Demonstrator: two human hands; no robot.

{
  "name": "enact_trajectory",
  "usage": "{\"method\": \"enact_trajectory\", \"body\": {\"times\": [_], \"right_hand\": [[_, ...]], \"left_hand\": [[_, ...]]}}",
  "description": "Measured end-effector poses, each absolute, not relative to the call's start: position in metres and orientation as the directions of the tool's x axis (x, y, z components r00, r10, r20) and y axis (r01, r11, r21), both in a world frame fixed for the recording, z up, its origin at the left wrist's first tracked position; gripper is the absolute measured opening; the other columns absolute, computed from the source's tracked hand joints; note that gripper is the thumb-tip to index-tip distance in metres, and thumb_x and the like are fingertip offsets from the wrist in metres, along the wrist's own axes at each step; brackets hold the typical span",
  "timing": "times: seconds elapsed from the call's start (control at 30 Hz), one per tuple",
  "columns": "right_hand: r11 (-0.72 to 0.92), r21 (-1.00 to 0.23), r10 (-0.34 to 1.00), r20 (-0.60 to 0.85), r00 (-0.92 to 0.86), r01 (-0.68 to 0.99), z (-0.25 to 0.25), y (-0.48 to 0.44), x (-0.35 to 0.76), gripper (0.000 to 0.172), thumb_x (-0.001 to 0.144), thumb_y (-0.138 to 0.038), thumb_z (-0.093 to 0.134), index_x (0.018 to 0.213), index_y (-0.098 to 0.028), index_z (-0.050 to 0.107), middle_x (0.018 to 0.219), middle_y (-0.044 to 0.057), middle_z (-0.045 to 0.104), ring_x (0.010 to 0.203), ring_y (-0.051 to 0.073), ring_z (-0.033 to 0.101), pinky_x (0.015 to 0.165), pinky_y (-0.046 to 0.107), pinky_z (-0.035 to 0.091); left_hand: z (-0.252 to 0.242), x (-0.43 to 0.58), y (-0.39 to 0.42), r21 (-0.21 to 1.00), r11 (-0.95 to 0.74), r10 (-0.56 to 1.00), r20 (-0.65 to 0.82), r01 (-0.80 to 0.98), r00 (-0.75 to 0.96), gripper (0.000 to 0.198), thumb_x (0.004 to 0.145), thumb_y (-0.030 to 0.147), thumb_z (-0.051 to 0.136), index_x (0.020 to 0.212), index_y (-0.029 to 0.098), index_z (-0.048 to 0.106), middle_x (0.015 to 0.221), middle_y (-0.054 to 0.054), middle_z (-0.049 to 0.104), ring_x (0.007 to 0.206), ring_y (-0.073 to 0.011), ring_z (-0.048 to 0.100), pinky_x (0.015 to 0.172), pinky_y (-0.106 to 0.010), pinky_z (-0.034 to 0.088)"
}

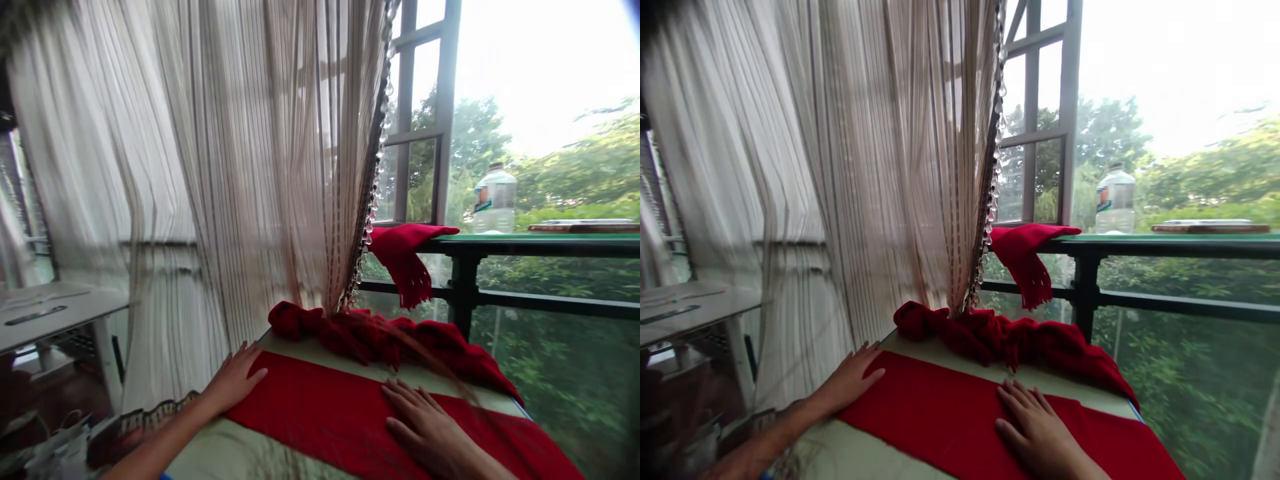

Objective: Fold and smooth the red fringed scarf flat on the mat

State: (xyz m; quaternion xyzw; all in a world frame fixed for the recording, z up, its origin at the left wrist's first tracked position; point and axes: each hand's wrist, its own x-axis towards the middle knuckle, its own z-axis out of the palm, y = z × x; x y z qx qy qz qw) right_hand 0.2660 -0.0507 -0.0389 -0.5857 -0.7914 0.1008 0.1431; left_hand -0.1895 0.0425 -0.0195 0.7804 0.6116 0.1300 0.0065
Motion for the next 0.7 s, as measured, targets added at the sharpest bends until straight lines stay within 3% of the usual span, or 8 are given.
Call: {"method": "enact_trajectory", "body": {"times": [0.1, 0.17, 0.23, 0.3, 0.47, 0.7], "right_hand": [[0.277, -0.328, 0.961, 0.097, -0.259, 0.903, -0.037, -0.051, 0.266, 0.066, 0.095, -0.063, 0.041, 0.152, -0.029, 0.046, 0.164, 0.005, 0.039, 0.155, 0.029, 0.026, 0.130, 0.053, 0.015], [0.266, -0.332, 0.964, 0.081, -0.254, 0.905, -0.034, -0.053, 0.264, 0.067, 0.095, -0.062, 0.042, 0.152, -0.028, 0.046, 0.164, 0.005, 0.038, 0.155, 0.028, 0.026, 0.130, 0.051, 0.015], [0.263, -0.345, 0.965, 0.070, -0.254, 0.901, -0.027, -0.057, 0.262, 0.069, 0.095, -0.063, 0.043, 0.152, -0.025, 0.046, 0.165, 0.008, 0.037, 0.156, 0.029, 0.026, 0.130, 0.052, 0.015], [0.264, -0.381, 0.964, 0.081, -0.253, 0.886, -0.020, -0.062, 0.260, 0.068, 0.096, -0.061, 0.043, 0.152, -0.022, 0.047, 0.165, 0.011, 0.037, 0.155, 0.029, 0.027, 0.129, 0.053, 0.015], [0.253, -0.450, 0.967, 0.154, -0.205, 0.856, -0.010, -0.063, 0.272, 0.060, 0.103, -0.048, 0.031, 0.152, -0.017, 0.046, 0.164, 0.013, 0.041, 0.154, 0.024, 0.032, 0.128, 0.048, 0.020], [0.182, -0.487, 0.972, 0.218, -0.084, 0.854, -0.018, -0.051, 0.295, 0.052, 0.100, -0.030, 0.036, 0.145, -0.010, 0.053, 0.160, 0.021, 0.046, 0.151, 0.031, 0.038, 0.126, 0.056, 0.022]], "left_hand": [[-0.015, -0.155, 0.019, 0.166, -0.296, 0.938, 0.236, 0.941, 0.254, 0.066, 0.099, 0.056, 0.047, 0.154, 0.021, 0.046, 0.165, -0.011, 0.037, 0.155, -0.0324, 0.024, 0.126, -0.052, 0.016], [-0.007, -0.134, 0.003, 0.163, -0.325, 0.923, 0.269, 0.931, 0.276, 0.054, 0.099, 0.051, 0.048, 0.145, 0.022, 0.056, 0.157, -0.011, 0.050, 0.148, -0.0297, 0.038, 0.123, -0.046, 0.024], [0.004, -0.116, -0.010, 0.162, -0.340, 0.913, 0.292, 0.926, 0.284, 0.038, 0.101, 0.044, 0.046, 0.123, 0.022, 0.067, 0.136, -0.010, 0.066, 0.130, -0.0274, 0.056, 0.113, -0.041, 0.036], [0.015, -0.098, -0.017, 0.165, -0.345, 0.912, 0.292, 0.924, 0.289, 0.030, 0.101, 0.040, 0.045, 0.104, 0.022, 0.069, 0.115, -0.008, 0.072, 0.111, -0.0255, 0.065, 0.099, -0.036, 0.044], [0.029, -0.057, -0.014, 0.143, -0.342, 0.930, 0.195, 0.929, 0.312, 0.032, 0.101, 0.041, 0.045, 0.086, 0.023, 0.067, 0.096, -0.007, 0.075, 0.091, -0.0249, 0.070, 0.075, -0.031, 0.045], [0.039, -0.029, -0.003, 0.031, -0.276, 0.960, 0.048, 0.961, 0.274, 0.042, 0.096, 0.054, 0.046, 0.080, 0.022, 0.067, 0.091, -0.011, 0.077, 0.085, -0.0316, 0.072, 0.068, -0.035, 0.044]]}}
